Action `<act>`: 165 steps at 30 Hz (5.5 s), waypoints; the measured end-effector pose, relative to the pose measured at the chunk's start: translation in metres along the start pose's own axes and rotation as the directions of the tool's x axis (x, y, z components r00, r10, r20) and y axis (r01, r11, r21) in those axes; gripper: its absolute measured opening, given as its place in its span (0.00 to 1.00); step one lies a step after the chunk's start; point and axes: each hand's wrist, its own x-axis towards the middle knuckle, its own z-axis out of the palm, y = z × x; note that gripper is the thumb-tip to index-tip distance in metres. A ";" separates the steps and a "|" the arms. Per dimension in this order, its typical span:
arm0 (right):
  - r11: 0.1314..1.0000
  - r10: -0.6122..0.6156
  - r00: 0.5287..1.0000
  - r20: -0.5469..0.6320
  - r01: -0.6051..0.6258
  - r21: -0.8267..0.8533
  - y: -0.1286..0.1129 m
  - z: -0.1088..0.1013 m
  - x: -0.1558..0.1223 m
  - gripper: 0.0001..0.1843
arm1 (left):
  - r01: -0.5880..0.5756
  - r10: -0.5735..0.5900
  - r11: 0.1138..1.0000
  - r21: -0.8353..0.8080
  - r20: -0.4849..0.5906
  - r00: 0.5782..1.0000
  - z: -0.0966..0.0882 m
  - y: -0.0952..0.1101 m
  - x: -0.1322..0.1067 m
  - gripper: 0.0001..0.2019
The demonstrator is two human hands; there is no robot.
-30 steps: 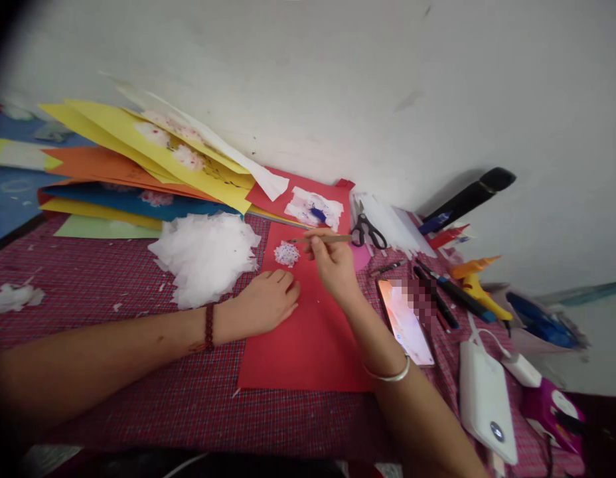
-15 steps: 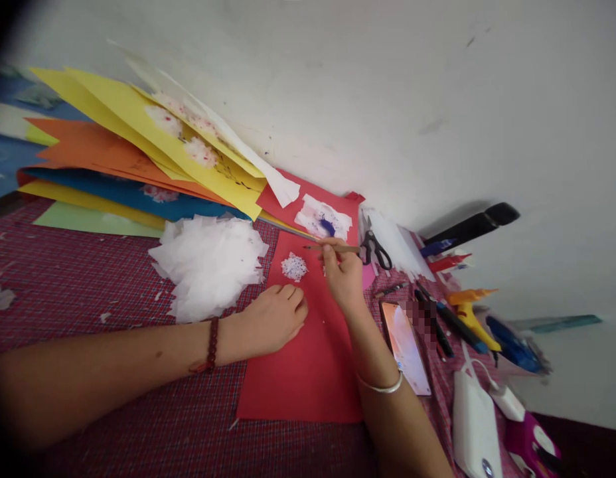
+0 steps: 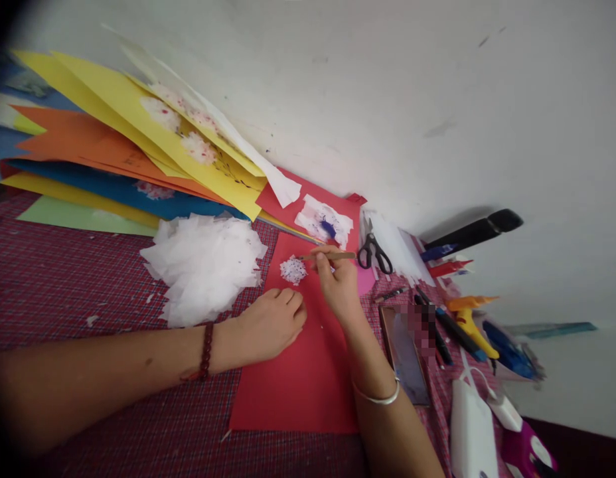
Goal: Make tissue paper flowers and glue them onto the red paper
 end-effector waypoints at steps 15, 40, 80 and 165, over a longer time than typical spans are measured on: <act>0.981 0.165 0.944 0.285 -0.128 -0.145 -0.010 -0.007 0.047 0.13 | -0.011 0.012 0.999 -0.045 0.027 1.000 0.000 -0.001 0.001 0.08; 0.929 0.361 0.670 0.649 -0.195 -0.315 -0.011 0.026 0.106 0.10 | -0.012 0.009 0.994 -0.105 -0.032 0.999 0.009 -0.003 0.001 0.06; 0.930 0.305 0.762 0.571 -0.367 -0.007 0.005 0.005 0.101 0.09 | 0.306 -0.285 0.914 -0.266 0.115 0.952 -0.057 -0.036 0.018 0.10; 0.680 0.295 0.946 0.138 -0.309 0.664 -0.006 -0.018 -0.074 0.05 | -0.121 0.119 0.990 -0.074 -0.027 0.992 -0.031 0.014 -0.057 0.12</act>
